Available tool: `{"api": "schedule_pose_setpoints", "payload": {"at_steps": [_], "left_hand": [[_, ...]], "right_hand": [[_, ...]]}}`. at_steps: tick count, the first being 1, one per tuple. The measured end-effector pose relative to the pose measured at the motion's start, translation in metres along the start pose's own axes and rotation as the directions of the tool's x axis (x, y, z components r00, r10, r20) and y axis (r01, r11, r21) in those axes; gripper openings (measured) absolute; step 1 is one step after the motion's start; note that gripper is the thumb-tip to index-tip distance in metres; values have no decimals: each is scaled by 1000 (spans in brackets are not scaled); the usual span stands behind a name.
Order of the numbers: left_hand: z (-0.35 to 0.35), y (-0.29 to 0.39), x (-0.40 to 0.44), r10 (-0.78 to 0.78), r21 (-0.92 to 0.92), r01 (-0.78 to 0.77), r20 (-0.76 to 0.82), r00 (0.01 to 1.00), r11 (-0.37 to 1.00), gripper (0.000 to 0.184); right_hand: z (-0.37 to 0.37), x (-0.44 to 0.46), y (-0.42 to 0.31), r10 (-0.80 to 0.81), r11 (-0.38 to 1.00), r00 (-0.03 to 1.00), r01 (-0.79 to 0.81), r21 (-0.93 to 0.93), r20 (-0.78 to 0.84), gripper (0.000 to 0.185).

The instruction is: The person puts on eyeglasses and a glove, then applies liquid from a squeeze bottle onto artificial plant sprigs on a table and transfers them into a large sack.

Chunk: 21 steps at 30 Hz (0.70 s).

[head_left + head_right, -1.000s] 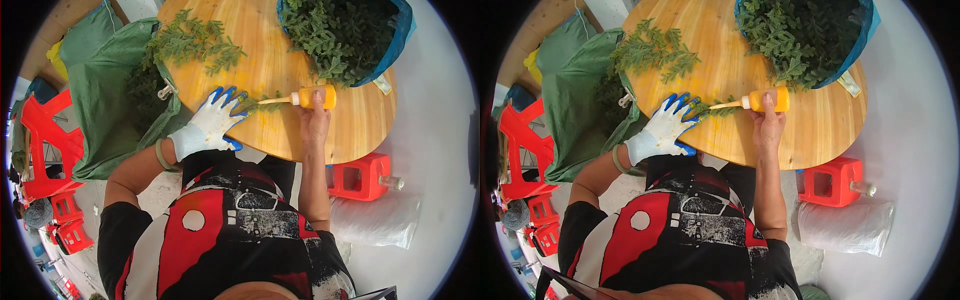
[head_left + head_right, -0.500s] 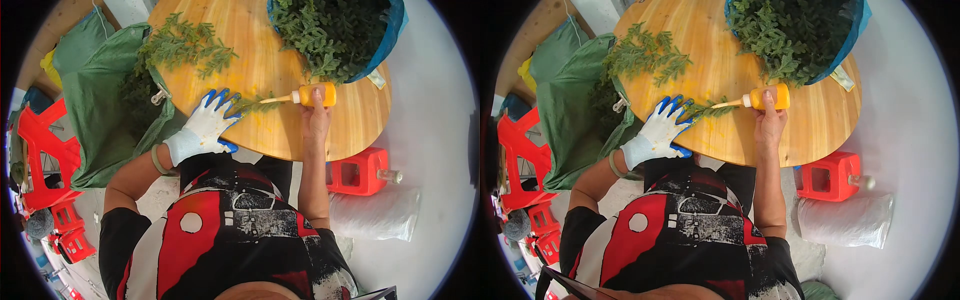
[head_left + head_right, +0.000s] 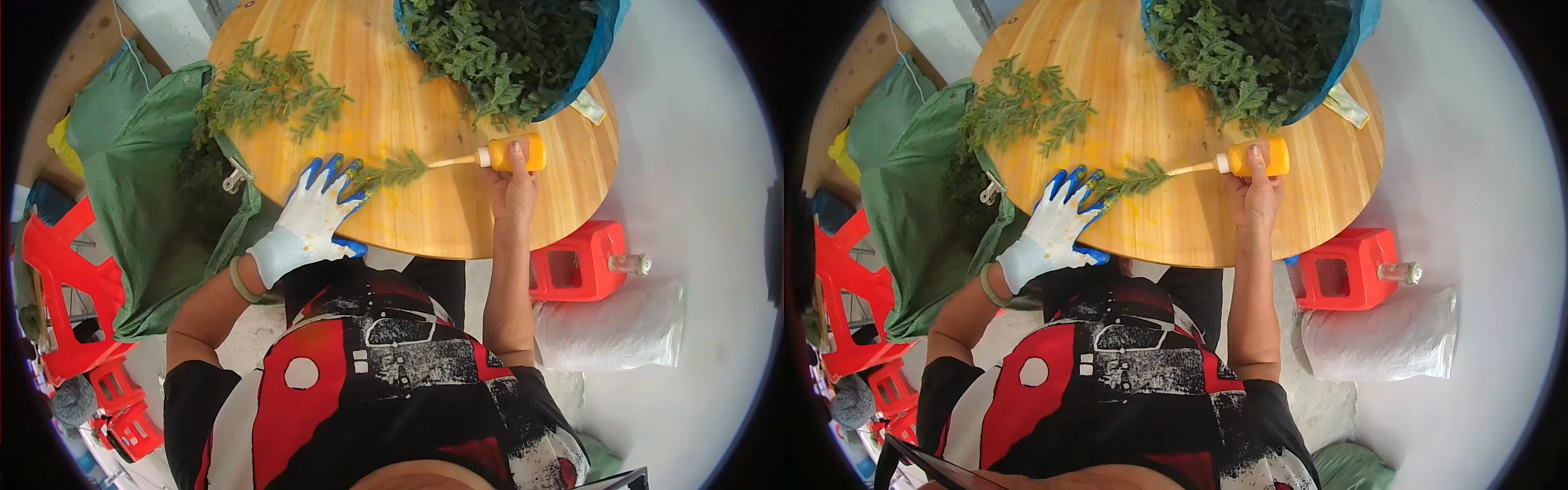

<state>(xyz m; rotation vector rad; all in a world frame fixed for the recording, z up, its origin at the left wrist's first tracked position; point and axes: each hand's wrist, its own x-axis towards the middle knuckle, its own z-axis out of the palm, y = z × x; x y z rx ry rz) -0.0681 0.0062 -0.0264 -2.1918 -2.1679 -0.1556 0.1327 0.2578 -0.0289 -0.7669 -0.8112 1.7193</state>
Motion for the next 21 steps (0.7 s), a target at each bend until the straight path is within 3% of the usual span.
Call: {"api": "schedule_pose_setpoints", "payload": {"at_steps": [12, 16, 18, 19, 21], "left_hand": [[-6, 6, -1, -6, 44, 6, 2, 1000, 999, 84], [-24, 30, -6, -182, -84, 169, -194, 964, 982, 74], [-35, 45, 7, 42, -179, -105, -324, 945, 978, 66], [-27, 47, 18, 237, -209, -313, -324, 916, 926, 64], [0, 56, 40, 373, -311, -466, -315, 873, 828, 63]], "right_hand": [[-35, 17, -13, -67, 996, 993, 72, 50, -93, 32], [-62, 24, -34, -68, 988, 998, 66, 139, 7, 31], [-79, 37, -30, -122, 969, 986, 94, 230, 111, 31], [-78, 39, -32, -109, 967, 983, 70, 246, 149, 31], [-74, 38, -32, -106, 948, 988, 67, 312, 110, 34]]}}
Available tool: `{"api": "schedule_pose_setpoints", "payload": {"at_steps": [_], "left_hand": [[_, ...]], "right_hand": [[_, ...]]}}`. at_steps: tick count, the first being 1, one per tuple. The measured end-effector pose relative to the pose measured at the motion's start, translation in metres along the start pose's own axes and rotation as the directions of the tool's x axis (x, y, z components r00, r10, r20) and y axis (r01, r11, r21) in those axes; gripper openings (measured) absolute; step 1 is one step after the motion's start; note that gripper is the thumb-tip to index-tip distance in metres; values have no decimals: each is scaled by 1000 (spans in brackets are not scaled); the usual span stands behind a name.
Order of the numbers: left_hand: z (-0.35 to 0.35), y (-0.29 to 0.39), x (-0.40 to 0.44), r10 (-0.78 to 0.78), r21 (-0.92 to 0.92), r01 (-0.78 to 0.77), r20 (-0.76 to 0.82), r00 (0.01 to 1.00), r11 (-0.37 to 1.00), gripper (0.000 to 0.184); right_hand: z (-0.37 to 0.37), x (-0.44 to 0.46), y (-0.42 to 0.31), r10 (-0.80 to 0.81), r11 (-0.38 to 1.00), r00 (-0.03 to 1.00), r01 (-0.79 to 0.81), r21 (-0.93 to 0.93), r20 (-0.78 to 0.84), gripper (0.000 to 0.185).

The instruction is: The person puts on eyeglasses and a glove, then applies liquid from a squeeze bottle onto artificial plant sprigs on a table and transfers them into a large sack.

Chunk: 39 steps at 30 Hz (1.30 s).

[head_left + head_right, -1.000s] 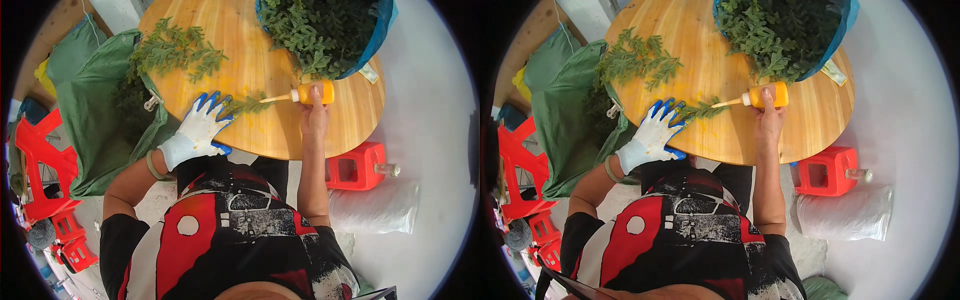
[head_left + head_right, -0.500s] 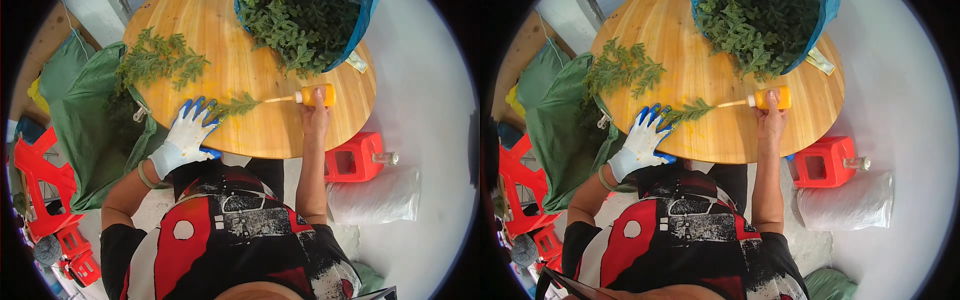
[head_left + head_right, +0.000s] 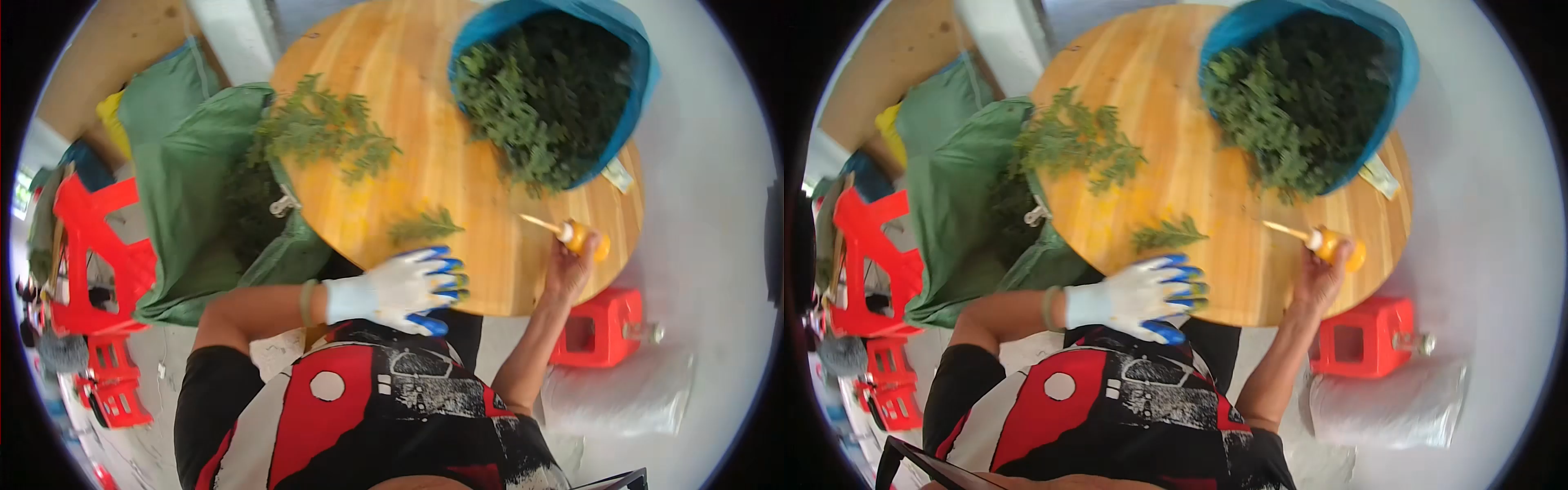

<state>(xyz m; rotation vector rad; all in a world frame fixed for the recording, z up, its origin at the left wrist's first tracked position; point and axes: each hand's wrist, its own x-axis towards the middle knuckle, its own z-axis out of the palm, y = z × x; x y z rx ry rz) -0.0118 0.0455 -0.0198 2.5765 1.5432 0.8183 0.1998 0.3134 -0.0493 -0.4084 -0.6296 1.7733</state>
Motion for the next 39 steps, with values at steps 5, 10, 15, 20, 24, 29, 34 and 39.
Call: {"api": "schedule_pose_setpoints", "payload": {"at_steps": [5, 10, 15, 20, 24, 29, 34, 39], "left_hand": [[-13, -35, 12, -253, 340, 255, -52, 966, 905, 60], [-46, -117, -24, -566, 535, 663, -363, 740, 523, 56], [-45, -98, -1, -402, 515, 573, -412, 817, 638, 47], [5, -172, 84, -504, 264, 653, -458, 733, 710, 42], [30, -220, 127, -546, 378, 712, -462, 699, 591, 41], [12, -169, 115, -439, 540, 605, -416, 796, 585, 26], [-16, -48, 59, -595, 443, 609, -189, 781, 659, 30], [-63, -59, 41, -411, 356, 424, -116, 904, 833, 34]], "right_hand": [[-2, -3, -13, 91, 982, 993, -77, 171, -76, 40], [-14, -11, -32, 29, 970, 994, -1, 244, -108, 42], [-10, -20, -42, 25, 942, 990, 22, 336, -136, 44], [-4, -26, -41, 50, 946, 989, -2, 323, -138, 45], [-1, -33, -44, 61, 942, 990, -15, 335, -127, 45], [-10, -34, -45, 58, 934, 988, -3, 357, -143, 46], [-6, -23, -34, 84, 929, 984, -21, 371, -155, 48], [-1, -15, -30, 173, 860, 976, -85, 504, -130, 51]]}}
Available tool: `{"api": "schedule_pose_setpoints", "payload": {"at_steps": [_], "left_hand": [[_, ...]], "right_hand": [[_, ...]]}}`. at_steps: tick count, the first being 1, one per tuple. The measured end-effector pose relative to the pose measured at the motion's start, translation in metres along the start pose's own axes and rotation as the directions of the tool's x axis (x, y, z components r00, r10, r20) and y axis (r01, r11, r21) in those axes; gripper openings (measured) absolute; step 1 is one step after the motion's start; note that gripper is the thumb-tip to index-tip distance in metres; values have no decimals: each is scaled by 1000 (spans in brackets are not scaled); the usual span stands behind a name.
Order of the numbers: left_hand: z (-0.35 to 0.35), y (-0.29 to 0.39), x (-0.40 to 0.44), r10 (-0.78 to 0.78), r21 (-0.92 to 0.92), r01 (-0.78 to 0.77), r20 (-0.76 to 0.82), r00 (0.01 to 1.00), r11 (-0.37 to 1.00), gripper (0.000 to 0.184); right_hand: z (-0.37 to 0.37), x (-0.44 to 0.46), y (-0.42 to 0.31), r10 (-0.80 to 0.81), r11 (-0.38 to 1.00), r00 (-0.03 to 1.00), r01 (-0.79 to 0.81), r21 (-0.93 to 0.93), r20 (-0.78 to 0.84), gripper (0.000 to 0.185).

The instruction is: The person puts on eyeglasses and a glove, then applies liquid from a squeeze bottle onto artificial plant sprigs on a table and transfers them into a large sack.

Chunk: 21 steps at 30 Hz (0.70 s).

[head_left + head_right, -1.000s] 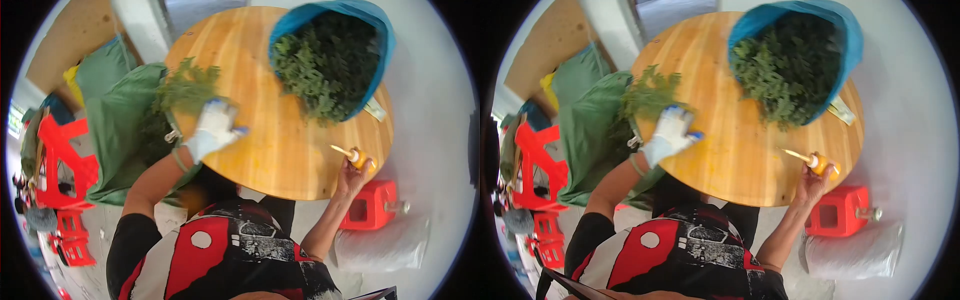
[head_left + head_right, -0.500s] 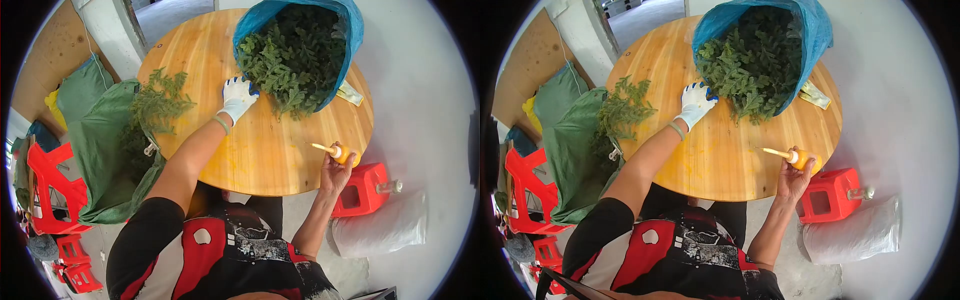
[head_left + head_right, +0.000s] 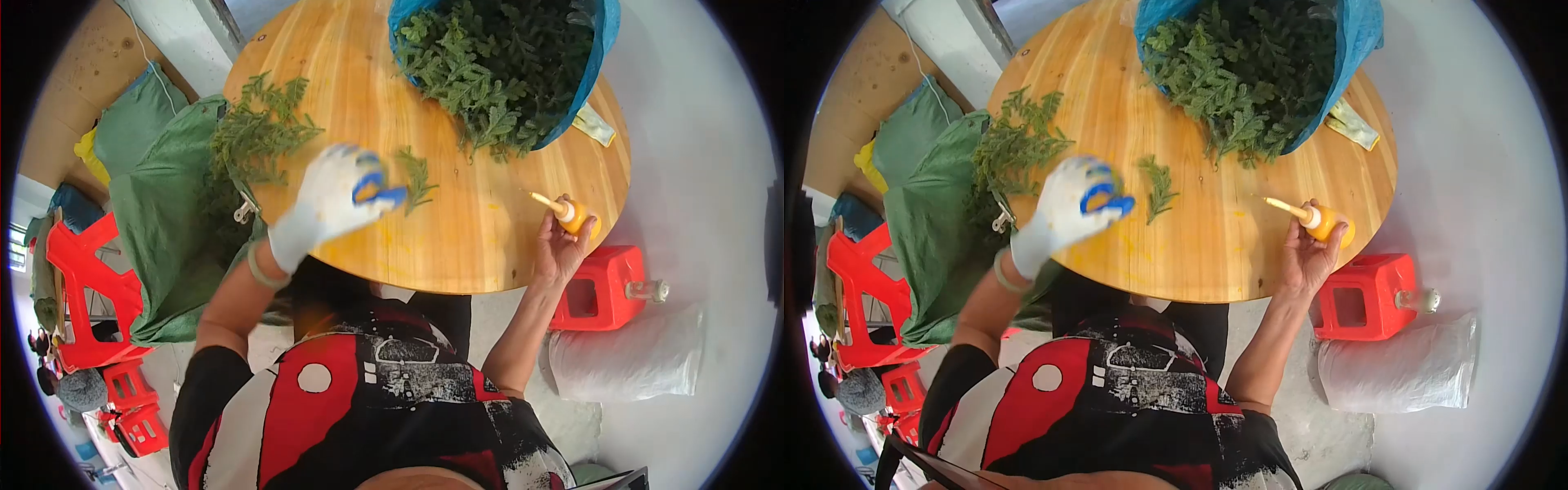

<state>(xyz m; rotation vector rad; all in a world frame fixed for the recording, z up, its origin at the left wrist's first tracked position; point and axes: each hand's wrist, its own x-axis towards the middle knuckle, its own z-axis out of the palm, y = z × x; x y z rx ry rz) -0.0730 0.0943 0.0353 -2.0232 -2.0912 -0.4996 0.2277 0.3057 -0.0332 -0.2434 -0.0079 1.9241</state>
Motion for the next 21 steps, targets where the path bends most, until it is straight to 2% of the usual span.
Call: {"api": "schedule_pose_setpoints", "payload": {"at_steps": [1, 3, 7, 9, 11, 13, 14, 16, 18, 19, 21], "left_hand": [[2, -16, 11, 269, 64, -262, -285, 920, 963, 34], [15, -26, 44, 301, -44, -322, -254, 919, 946, 34], [59, -51, 60, 413, -57, -427, -170, 895, 902, 31], [53, -43, 46, 285, -13, -285, -2, 959, 958, 32], [43, -29, 25, 129, 53, -139, 162, 978, 989, 32], [35, -6, -9, -14, 191, -11, 127, 992, 982, 33], [30, 5, -25, -26, 186, 0, 135, 991, 982, 33], [23, 22, -48, -124, 156, 117, 36, 992, 981, 42], [19, 30, -56, -160, 128, 153, 44, 986, 980, 48], [17, 33, -59, -185, 106, 179, 48, 982, 978, 53], [14, 36, -64, -232, 62, 228, 59, 971, 972, 63]], "right_hand": [[1, 0, 1, 24, 999, 1000, -24, 46, 0, 51], [6, -2, 4, 39, 998, 999, -39, 58, -1, 51], [13, -5, 12, 91, 989, 996, -92, 113, 11, 50], [12, -6, 12, 82, 993, 997, -81, 89, 3, 52], [11, -7, 13, 77, 995, 997, -77, 64, -10, 53], [22, -14, 27, 120, 992, 993, -120, 27, 4, 53], [31, -20, 40, 158, 987, 987, -158, -5, 21, 53], [44, -35, 66, 233, 971, 971, -229, -71, 57, 53], [50, -52, 90, 397, 917, 912, -391, -75, 99, 49], [52, -58, 100, 403, 915, 910, -396, -80, 94, 49], [53, -69, 118, 456, 884, 890, -456, -101, -25, 46]]}}
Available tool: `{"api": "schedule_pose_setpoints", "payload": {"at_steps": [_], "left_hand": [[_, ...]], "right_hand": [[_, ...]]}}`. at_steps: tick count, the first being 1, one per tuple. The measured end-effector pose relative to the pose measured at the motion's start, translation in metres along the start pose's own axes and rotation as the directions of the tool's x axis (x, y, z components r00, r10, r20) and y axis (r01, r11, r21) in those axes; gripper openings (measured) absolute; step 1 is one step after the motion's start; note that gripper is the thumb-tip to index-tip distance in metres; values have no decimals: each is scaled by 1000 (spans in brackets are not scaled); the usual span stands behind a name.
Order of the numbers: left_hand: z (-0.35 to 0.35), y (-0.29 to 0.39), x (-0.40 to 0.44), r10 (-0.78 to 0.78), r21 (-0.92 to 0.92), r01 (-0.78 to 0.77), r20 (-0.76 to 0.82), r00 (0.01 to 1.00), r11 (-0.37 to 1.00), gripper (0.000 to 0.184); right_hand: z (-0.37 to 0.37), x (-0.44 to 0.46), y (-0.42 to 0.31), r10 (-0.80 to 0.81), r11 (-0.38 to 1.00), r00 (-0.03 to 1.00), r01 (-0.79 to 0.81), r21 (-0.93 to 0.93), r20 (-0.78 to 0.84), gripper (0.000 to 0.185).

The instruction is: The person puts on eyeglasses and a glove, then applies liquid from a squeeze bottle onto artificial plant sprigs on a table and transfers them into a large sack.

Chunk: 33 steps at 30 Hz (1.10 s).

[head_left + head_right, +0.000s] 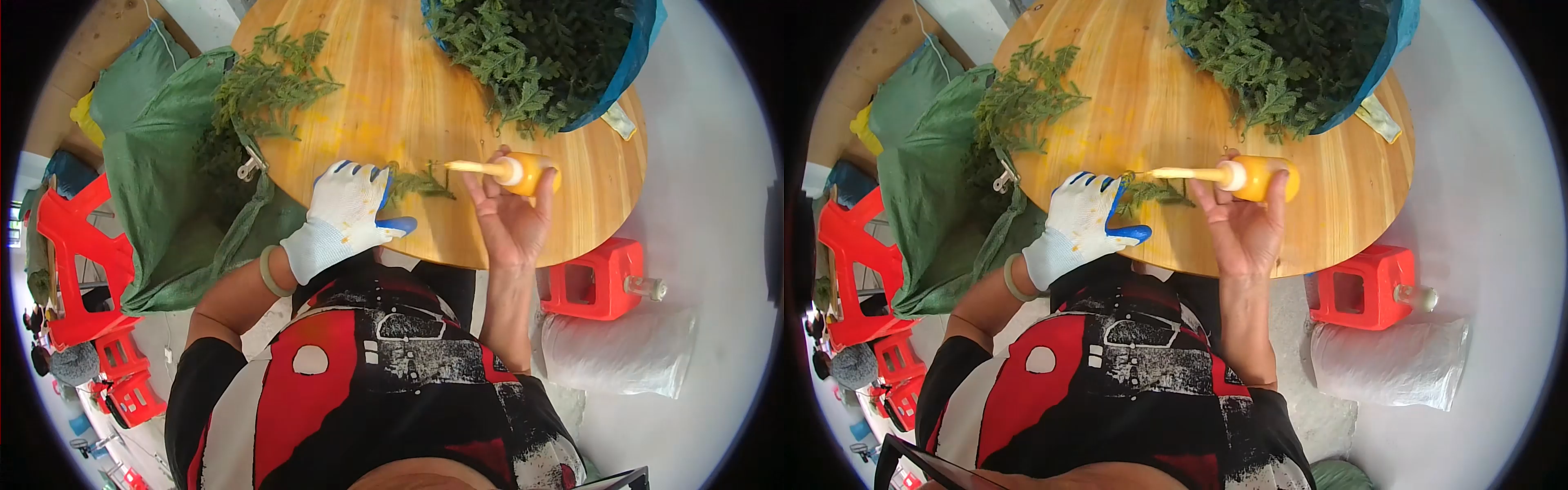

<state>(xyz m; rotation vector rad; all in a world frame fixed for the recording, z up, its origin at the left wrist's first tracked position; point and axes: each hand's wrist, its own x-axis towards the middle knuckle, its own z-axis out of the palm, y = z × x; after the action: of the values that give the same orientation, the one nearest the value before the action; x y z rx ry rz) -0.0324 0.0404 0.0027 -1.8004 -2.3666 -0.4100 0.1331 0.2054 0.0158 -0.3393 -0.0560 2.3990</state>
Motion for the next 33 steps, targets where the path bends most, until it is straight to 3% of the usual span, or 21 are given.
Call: {"api": "schedule_pose_setpoints", "payload": {"at_steps": [6, 11, 15, 20, 26, 30, 33], "left_hand": [[-4, -9, -6, -8, -61, 12, 65, 998, 998, 73], [-5, -15, -16, 62, -114, -81, -166, 984, 990, 78], [7, 2, -30, 215, -56, -221, -102, 971, 974, 82], [31, -11, -35, 169, -153, -162, 37, 985, 975, 88], [36, -12, -36, 155, -123, -154, 5, 988, 980, 81], [37, -12, -38, 147, -92, -143, 30, 989, 985, 79], [35, -12, -39, 149, -113, -144, 39, 988, 983, 80]], "right_hand": [[-27, 13, 20, 17, 993, 991, -32, -110, -135, 46], [-37, 20, 24, 22, 981, 990, -48, -190, -136, 46], [-34, 18, 21, 18, 977, 992, -43, -208, -123, 44], [-43, 23, 17, 43, 979, 993, -63, -195, -107, 44], [-40, 22, 7, 86, 971, 992, -104, -214, -92, 47], [-36, 19, -9, -27, 951, 1000, 29, -307, 11, 46], [-29, 21, -16, -59, 949, 998, 56, -310, 0, 48]]}}
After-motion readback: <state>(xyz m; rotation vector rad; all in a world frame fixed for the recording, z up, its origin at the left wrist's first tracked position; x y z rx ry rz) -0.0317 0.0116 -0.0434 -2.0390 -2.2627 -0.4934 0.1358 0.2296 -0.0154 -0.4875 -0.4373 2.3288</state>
